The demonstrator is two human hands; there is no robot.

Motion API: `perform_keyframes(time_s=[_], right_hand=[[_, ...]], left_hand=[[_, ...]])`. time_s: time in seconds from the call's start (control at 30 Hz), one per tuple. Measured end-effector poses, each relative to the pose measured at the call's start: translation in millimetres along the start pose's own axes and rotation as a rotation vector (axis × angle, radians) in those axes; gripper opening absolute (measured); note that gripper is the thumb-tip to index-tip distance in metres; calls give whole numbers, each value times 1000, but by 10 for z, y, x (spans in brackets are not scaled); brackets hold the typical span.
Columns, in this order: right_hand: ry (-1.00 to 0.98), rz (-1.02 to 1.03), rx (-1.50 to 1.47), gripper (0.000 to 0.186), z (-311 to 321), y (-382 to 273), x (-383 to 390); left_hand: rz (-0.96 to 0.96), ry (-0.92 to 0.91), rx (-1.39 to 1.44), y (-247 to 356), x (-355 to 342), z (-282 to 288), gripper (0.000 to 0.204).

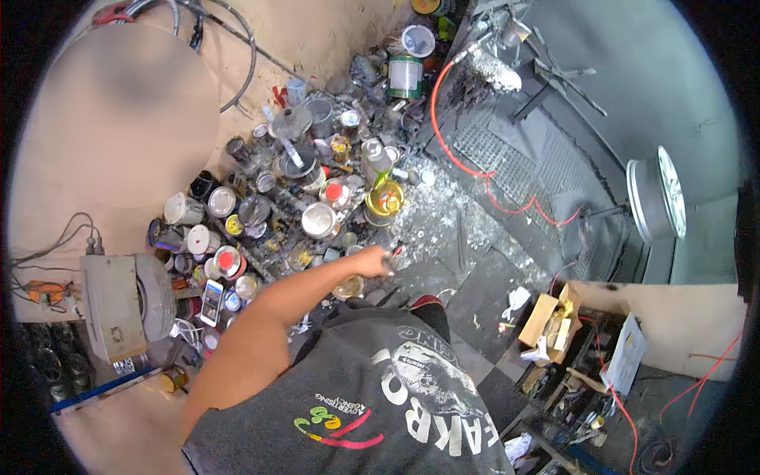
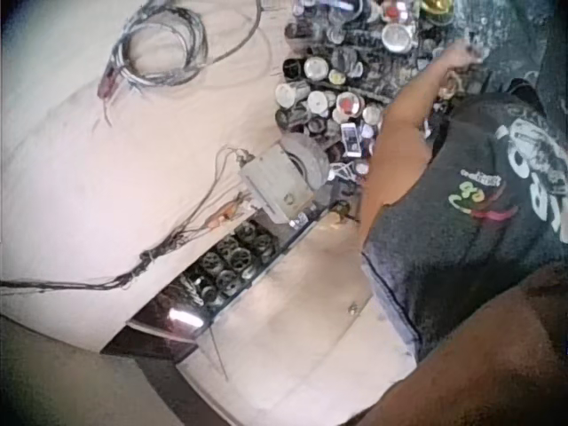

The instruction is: The recorder prepares paint equipment and then uses a spray gun to paint a car wheel in a workshop paint booth.

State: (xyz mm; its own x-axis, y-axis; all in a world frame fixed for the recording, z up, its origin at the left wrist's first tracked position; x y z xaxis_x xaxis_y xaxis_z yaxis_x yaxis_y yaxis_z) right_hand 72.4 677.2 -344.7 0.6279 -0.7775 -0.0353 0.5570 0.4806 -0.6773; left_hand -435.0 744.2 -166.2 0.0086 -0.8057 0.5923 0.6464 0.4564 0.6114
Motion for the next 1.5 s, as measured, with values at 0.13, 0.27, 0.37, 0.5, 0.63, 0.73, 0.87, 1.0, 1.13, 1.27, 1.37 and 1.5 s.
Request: perform_keyframes(time_s=[0.13,0.27,0.37,0.5,0.63,0.73,0.87,1.0,1.13,1.27,1.37,1.5], right_hand=[[-135,113,29,32,-150,-13,-402],[-274,74,202,29,-681,1312,445],[-571,-918,-645,24,-377,578,-1680],[-448,-1183,-955,28,-404,1460,-2194],[-310,-921,-643,50,-187,1870,-3193],[-262,-826,-529,56,13,1866,-4096],[-258,-574,-657,49,214,1104,-5036],[-346,-400,-400,52,305,680,-5287],[-365,-384,-430,63,572,28,-5694],[-427,-464,-435,64,421,-99,-5861],[-438,-521,-414,63,408,-17,-5859],[-389,-435,-383,62,527,-139,-6173]], left_hand=[[-51,136,338,511,-717,294,26],[-171,114,387,879,-1164,284,25],[69,380,274,-254,-883,565,25],[136,527,192,-125,-956,1088,31],[37,828,188,278,-924,1834,37],[77,961,5,656,-1093,2567,35],[-57,1194,-192,940,-1246,3528,38],[-5,1067,-462,965,-1901,4163,68],[95,699,-317,621,-2421,4722,65],[90,760,-59,-63,-2132,4638,43],[57,823,-31,-328,-2185,4386,36],[85,846,49,91,-2028,4232,34]])
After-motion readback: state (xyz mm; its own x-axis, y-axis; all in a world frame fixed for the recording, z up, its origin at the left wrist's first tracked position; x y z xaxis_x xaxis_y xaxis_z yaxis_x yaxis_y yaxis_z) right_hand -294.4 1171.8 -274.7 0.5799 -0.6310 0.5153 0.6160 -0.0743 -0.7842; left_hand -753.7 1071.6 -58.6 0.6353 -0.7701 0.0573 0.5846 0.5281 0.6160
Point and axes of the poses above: each hand's wrist, its own x-axis away from the middle knuckle, its own z-axis out of the back of the hand, y = z × x, the point moved 8 cm from there along -x, towards the middle knuckle, and after that the axes turned 3 degrees about -z, right-handed, at the moved point
